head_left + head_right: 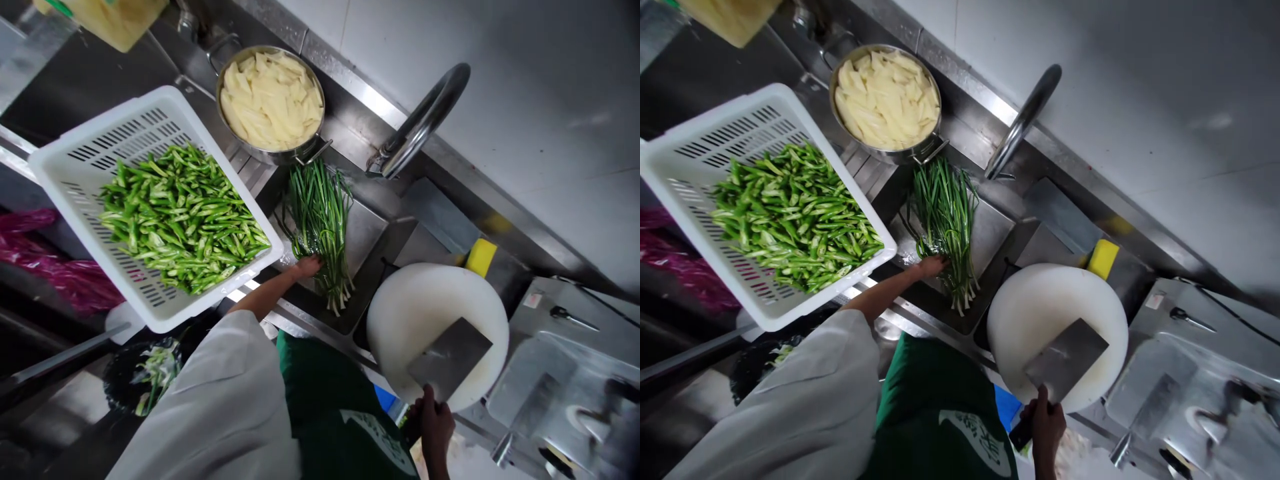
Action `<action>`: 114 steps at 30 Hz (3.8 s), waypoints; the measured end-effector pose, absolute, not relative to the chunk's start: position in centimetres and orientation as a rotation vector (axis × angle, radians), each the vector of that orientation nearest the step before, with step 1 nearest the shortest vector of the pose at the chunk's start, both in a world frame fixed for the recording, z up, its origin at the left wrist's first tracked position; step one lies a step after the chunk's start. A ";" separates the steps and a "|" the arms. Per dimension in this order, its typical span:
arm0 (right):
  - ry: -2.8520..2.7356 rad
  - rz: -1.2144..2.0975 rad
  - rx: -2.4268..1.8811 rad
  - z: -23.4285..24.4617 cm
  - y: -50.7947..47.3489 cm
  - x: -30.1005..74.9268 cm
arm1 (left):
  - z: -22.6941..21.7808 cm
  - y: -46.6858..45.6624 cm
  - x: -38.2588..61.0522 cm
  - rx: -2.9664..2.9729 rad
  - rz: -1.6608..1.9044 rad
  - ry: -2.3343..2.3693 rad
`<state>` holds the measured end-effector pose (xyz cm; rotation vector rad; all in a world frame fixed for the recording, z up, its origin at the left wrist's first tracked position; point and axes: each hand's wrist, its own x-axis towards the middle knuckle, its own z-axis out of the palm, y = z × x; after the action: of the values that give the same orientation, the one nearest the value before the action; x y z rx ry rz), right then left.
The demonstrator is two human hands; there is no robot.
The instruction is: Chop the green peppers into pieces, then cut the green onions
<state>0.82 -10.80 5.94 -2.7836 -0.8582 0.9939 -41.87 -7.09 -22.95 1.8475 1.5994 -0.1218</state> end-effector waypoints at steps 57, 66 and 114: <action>-1.061 1.081 -2.534 4.0 -11.5 4.0 | -0.8 -1.2 -36.1 1.624 0.293 1.946; -1.469 0.573 -2.682 7.3 -11.3 10.8 | 5.9 2.2 -13.5 2.242 0.146 1.558; -2.041 0.662 -2.147 5.2 -8.6 21.5 | 2.6 6.8 -9.9 2.499 -0.092 0.388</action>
<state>21.55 -8.58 5.22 -2.1465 -2.0405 0.6618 -9.94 6.84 2.57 2.4988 0.3877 -0.0923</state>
